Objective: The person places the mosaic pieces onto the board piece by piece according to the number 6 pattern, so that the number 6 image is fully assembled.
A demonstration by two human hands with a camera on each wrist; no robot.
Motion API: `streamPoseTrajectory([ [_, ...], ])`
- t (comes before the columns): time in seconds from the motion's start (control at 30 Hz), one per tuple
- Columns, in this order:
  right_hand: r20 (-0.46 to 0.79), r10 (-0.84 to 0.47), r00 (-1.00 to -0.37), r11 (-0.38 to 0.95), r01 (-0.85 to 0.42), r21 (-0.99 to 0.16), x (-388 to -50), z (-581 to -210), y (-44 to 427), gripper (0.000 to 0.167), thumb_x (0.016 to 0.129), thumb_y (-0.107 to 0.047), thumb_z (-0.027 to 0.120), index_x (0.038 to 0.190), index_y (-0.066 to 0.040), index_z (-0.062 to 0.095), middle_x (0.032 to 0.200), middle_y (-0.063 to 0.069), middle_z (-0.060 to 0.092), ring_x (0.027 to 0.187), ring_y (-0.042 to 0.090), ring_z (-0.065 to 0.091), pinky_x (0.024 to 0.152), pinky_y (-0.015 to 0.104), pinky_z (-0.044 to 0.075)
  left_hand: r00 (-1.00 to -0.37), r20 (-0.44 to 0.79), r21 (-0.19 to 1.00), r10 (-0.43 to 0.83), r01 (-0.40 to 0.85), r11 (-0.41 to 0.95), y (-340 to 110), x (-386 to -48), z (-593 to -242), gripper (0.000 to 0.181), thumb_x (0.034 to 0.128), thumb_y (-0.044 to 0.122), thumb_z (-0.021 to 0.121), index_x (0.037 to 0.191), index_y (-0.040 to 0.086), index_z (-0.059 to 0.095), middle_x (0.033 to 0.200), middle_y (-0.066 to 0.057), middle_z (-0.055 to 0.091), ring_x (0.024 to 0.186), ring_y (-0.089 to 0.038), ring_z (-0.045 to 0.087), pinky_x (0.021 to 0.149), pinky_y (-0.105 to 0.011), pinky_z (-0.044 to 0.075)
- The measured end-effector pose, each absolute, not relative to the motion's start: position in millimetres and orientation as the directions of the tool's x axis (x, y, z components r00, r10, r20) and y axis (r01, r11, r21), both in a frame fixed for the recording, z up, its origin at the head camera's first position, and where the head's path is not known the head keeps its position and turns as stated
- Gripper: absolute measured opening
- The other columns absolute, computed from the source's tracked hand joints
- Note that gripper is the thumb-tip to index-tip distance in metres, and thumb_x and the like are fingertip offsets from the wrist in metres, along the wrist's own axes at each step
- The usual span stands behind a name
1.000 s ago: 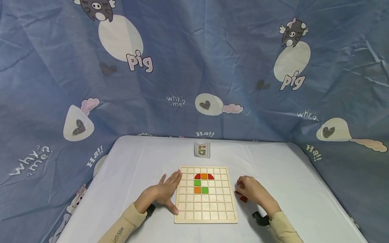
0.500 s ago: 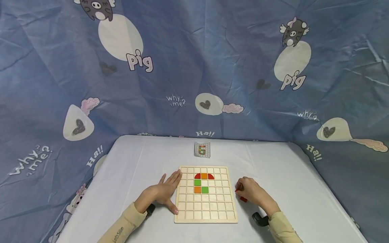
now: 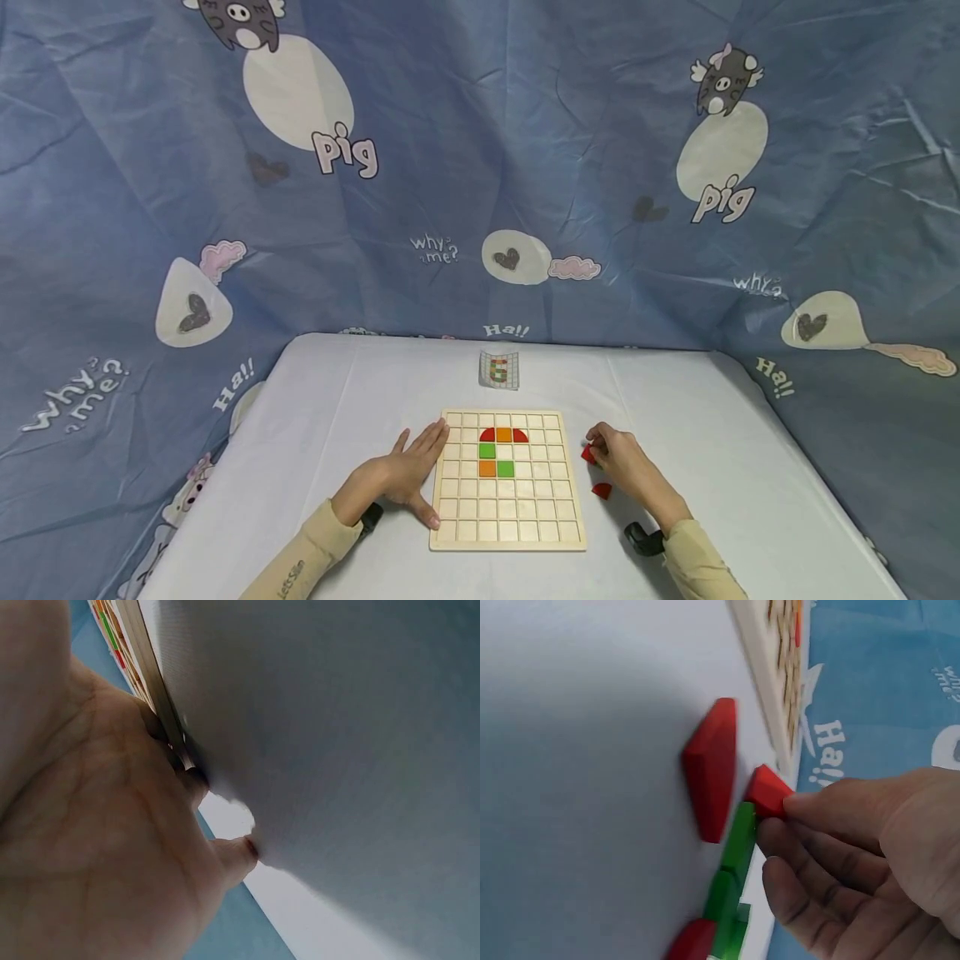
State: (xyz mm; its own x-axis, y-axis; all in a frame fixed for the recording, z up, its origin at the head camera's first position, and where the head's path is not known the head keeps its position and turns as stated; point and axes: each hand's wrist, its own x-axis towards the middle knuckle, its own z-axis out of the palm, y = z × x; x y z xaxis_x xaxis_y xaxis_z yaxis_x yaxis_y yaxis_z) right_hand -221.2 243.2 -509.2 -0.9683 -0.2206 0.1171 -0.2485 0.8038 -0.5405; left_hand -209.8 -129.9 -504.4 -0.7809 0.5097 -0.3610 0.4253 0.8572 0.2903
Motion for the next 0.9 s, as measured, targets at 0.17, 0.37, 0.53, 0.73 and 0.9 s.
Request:
streamPoseTrajectory([
  [0.17,0.12,-0.231,-0.966,0.809,-0.259,-0.527,-223.1,-512.7,243.8,0.008,0.086,-0.003,0.07,0.093,-0.005,0.067,0.085,0.003,0.069,0.078,0.009,0.064,0.067,0.025,0.053,-0.782,-0.36,0.298,0.509,0.421,0.857,-130.5,-210.7,-506.4,0.147,0.0514,0.066,0.082,0.155,0.003,-0.003,0.163,-0.014,-0.008,0.151,-0.028,-0.004,0.119,-0.057,0.002],
  [0.37,0.096,-0.247,-0.964,0.851,-0.263,-0.455,-223.2,-511.9,246.1,0.014,0.08,-0.009,0.077,0.093,-0.008,0.072,0.087,-0.001,0.064,0.079,0.009,0.06,0.07,0.03,0.053,-0.782,-0.361,0.301,0.509,0.419,0.857,-130.4,-211.1,-506.1,0.147,0.0516,0.066,0.082,0.155,0.002,-0.003,0.163,-0.014,-0.008,0.151,-0.028,-0.004,0.119,-0.057,0.002],
  [0.53,0.08,-0.262,-0.962,0.858,-0.27,-0.436,-223.5,-513.3,246.8,0.016,0.079,-0.009,0.078,0.095,-0.008,0.073,0.088,-0.002,0.062,0.078,0.009,0.056,0.07,0.03,0.051,-0.782,-0.36,0.299,0.51,0.421,0.856,-130.5,-210.7,-505.7,0.147,0.0518,0.066,0.081,0.155,0.002,-0.003,0.163,-0.014,-0.008,0.151,-0.028,-0.004,0.119,-0.057,0.002],
  [0.73,0.09,-0.243,-0.966,0.854,-0.257,-0.452,-224.0,-515.4,245.6,0.013,0.078,-0.011,0.077,0.09,-0.01,0.071,0.085,-0.003,0.06,0.074,0.008,0.053,0.066,0.026,0.048,-0.781,-0.357,0.313,0.512,0.417,0.853,-130.5,-210.1,-504.1,0.147,0.0517,0.066,0.082,0.154,0.002,-0.003,0.163,-0.015,-0.008,0.151,-0.029,-0.004,0.119,-0.057,0.001],
  [0.9,0.064,-0.207,-0.976,0.852,-0.212,-0.479,-224.1,-516.2,245.4,0.015,0.079,-0.012,0.075,0.092,-0.01,0.067,0.083,-0.003,0.058,0.072,0.009,0.05,0.062,0.023,0.044,-0.78,-0.356,0.314,0.514,0.419,0.852,-130.1,-209.6,-502.9,0.147,0.0522,0.065,0.082,0.154,0.002,-0.002,0.163,-0.015,-0.007,0.151,-0.029,-0.004,0.118,-0.058,0.002],
])
